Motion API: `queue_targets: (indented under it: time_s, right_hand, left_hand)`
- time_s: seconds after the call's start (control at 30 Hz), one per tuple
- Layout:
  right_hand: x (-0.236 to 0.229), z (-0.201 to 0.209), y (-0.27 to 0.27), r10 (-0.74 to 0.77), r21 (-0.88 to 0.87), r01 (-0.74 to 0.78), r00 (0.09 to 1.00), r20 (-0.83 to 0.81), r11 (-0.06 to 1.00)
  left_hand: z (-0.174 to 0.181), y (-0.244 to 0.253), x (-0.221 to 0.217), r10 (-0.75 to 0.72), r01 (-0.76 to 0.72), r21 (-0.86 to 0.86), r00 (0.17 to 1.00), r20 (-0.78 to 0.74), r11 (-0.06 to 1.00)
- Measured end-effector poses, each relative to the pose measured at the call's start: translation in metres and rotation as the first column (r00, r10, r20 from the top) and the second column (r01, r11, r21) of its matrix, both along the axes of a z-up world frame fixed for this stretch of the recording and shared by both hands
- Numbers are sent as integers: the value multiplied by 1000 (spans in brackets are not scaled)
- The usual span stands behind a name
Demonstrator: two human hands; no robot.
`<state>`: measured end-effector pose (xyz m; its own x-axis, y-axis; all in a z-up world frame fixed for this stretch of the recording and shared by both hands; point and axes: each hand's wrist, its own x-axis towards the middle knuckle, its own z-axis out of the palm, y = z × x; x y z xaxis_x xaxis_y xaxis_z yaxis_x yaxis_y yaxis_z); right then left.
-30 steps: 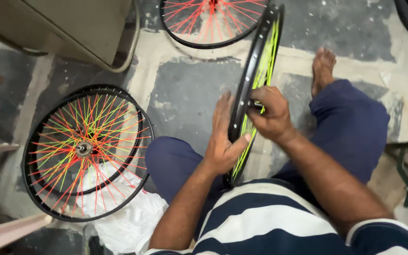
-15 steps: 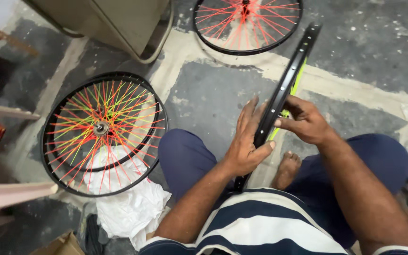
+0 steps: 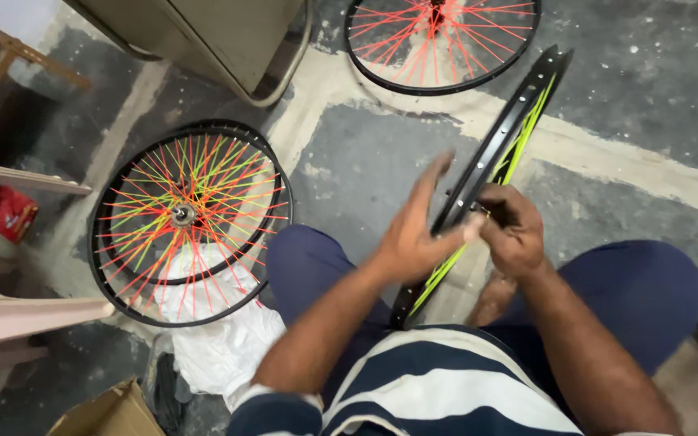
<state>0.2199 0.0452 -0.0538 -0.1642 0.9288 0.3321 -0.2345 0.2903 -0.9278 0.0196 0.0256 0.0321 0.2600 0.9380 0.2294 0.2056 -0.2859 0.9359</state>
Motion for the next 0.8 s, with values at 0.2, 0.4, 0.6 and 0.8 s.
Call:
queue_targets:
  time_s: [0.2, 0.4, 0.6, 0.8]
  right_hand:
    - [5, -14, 26, 59, -117, -70, 994, -89, 991]
    - [14, 15, -12, -184, -33, 183, 982, -37, 983]
    - [7, -11, -20, 54, -131, -70, 991, -122, 989]
    - [12, -22, -15, 76, -408, -322, 854, -514, 854]
  left_hand:
    - [5, 74, 28, -240, 286, -87, 906, 349, 954]
    - [-12, 10, 1, -170, 187, -50, 957, 237, 981]
    - [-27, -46, -4, -111, 101, 150, 992, 56, 983]
    - [-35, -55, -9, -73, 65, 111, 995, 66, 992]
